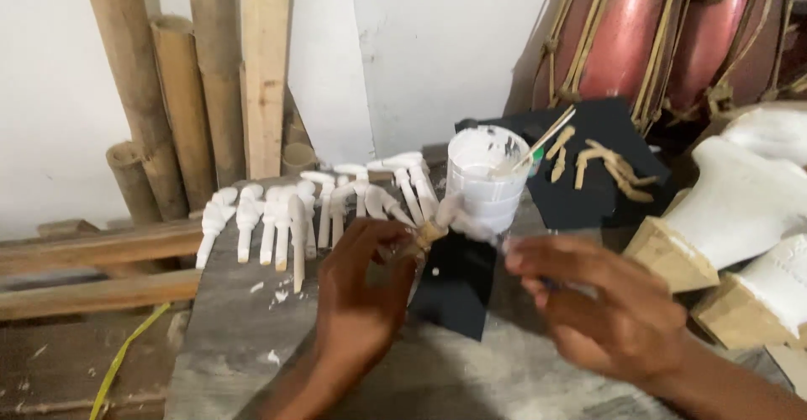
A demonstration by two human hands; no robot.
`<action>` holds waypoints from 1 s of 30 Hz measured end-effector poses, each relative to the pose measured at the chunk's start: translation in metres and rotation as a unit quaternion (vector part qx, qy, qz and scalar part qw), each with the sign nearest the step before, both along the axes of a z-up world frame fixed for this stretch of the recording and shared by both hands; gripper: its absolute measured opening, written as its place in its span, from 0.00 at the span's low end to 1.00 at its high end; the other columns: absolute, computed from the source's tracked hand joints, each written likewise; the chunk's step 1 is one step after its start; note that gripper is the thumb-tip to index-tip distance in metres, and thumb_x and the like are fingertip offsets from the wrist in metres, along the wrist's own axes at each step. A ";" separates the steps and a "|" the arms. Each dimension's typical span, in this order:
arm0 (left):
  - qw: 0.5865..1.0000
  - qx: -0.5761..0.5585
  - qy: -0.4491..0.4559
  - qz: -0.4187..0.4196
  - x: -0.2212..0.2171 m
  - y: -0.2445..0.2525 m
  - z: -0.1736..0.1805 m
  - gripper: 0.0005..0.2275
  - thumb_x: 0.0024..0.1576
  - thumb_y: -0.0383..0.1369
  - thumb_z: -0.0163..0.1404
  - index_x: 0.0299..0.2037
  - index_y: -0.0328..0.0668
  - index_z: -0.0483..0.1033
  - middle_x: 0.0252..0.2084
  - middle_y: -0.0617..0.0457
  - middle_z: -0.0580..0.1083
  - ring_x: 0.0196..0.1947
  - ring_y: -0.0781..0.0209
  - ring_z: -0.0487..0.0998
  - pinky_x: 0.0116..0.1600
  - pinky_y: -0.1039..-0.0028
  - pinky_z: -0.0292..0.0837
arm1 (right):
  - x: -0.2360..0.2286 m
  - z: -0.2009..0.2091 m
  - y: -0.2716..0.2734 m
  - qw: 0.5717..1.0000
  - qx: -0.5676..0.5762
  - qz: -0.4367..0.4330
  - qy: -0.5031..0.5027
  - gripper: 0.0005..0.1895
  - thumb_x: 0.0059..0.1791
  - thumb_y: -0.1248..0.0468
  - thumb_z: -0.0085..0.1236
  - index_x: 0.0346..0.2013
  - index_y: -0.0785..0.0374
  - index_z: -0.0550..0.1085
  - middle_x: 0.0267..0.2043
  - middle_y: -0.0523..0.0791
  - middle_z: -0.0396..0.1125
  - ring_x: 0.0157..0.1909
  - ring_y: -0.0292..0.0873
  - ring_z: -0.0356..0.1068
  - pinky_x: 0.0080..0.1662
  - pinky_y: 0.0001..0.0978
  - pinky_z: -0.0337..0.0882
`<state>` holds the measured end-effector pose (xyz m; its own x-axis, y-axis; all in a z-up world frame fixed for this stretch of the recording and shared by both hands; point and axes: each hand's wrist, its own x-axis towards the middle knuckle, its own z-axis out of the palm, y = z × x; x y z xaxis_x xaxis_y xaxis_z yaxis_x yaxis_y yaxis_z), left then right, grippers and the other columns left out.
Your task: Painting small figurine components using a brush and white paint
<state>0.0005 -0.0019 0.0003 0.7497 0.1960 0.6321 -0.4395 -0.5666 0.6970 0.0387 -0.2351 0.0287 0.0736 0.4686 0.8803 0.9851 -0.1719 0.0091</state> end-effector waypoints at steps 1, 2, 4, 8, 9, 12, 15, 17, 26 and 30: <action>1.000 -0.001 0.008 0.000 -0.004 -0.001 0.000 0.05 0.52 0.24 0.55 0.37 0.41 0.80 0.36 0.54 0.77 0.29 0.63 0.74 0.35 0.73 0.70 | -0.004 0.000 0.000 1.000 -0.001 0.000 0.008 0.04 0.49 0.74 0.55 0.30 0.65 0.71 0.45 0.55 0.73 0.48 0.51 0.82 0.48 0.32 0.86; 1.000 0.015 -0.020 -0.007 -0.003 -0.001 0.002 0.04 0.54 0.23 0.55 0.38 0.39 0.79 0.36 0.52 0.77 0.30 0.62 0.75 0.35 0.73 0.71 | -0.003 0.003 0.001 1.000 0.002 -0.008 -0.012 0.04 0.49 0.75 0.55 0.31 0.67 0.72 0.45 0.55 0.73 0.48 0.56 0.81 0.47 0.36 0.86; 0.998 0.033 -0.053 -0.018 0.000 0.000 0.004 0.03 0.55 0.23 0.54 0.38 0.37 0.78 0.36 0.50 0.76 0.31 0.60 0.75 0.35 0.72 0.72 | -0.001 0.005 0.002 0.999 0.006 -0.019 -0.037 0.04 0.48 0.77 0.56 0.31 0.68 0.73 0.44 0.56 0.73 0.49 0.60 0.80 0.46 0.40 0.87; 0.998 0.031 -0.054 -0.023 0.000 0.002 0.002 0.07 0.53 0.19 0.54 0.40 0.38 0.78 0.37 0.52 0.75 0.32 0.60 0.74 0.38 0.73 0.70 | -0.004 -0.002 0.001 0.997 -0.051 0.052 -0.035 0.04 0.49 0.75 0.57 0.35 0.67 0.71 0.48 0.53 0.71 0.50 0.62 0.81 0.47 0.41 0.90; 0.998 0.037 -0.054 -0.021 -0.003 0.002 0.003 0.06 0.54 0.20 0.54 0.39 0.37 0.77 0.38 0.51 0.75 0.32 0.59 0.74 0.37 0.72 0.70 | -0.008 -0.003 0.001 0.996 -0.070 0.056 -0.023 0.04 0.51 0.74 0.54 0.35 0.66 0.68 0.50 0.51 0.70 0.51 0.62 0.82 0.49 0.47 0.90; 0.992 0.070 -0.099 -0.026 -0.002 0.003 0.001 0.07 0.54 0.18 0.53 0.41 0.34 0.74 0.37 0.47 0.74 0.33 0.55 0.74 0.35 0.70 0.70 | -0.007 -0.010 -0.001 0.999 -0.041 0.014 -0.025 0.11 0.52 0.72 0.56 0.48 0.61 0.70 0.52 0.49 0.72 0.53 0.58 0.83 0.47 0.39 0.88; 0.994 0.063 -0.084 -0.028 -0.001 0.003 0.001 0.07 0.55 0.18 0.54 0.41 0.35 0.76 0.39 0.48 0.74 0.35 0.57 0.75 0.38 0.72 0.72 | -0.002 -0.001 -0.007 0.996 -0.052 -0.027 -0.069 0.10 0.51 0.75 0.57 0.43 0.61 0.69 0.51 0.56 0.71 0.50 0.62 0.81 0.49 0.46 0.87; 0.995 0.060 -0.077 -0.024 -0.001 0.003 -0.001 0.08 0.54 0.18 0.53 0.41 0.36 0.76 0.38 0.49 0.74 0.35 0.57 0.75 0.39 0.72 0.71 | -0.004 0.002 -0.005 0.993 -0.087 -0.025 -0.079 0.05 0.51 0.72 0.56 0.34 0.60 0.70 0.48 0.52 0.72 0.51 0.58 0.80 0.44 0.39 0.85; 0.995 0.067 -0.075 -0.014 -0.001 0.001 -0.002 0.08 0.54 0.18 0.54 0.41 0.37 0.77 0.39 0.49 0.74 0.36 0.56 0.77 0.39 0.71 0.76 | -0.010 0.004 0.001 0.996 -0.075 -0.012 -0.041 0.03 0.51 0.70 0.56 0.33 0.61 0.72 0.47 0.46 0.72 0.50 0.51 0.81 0.44 0.31 0.85; 0.985 0.119 -0.124 0.017 -0.003 0.000 -0.001 0.05 0.56 0.19 0.52 0.38 0.39 0.76 0.38 0.49 0.73 0.37 0.52 0.75 0.44 0.66 0.71 | -0.010 -0.003 0.001 0.993 -0.103 -0.031 -0.057 0.08 0.50 0.68 0.57 0.27 0.60 0.71 0.47 0.47 0.73 0.52 0.51 0.79 0.45 0.30 0.84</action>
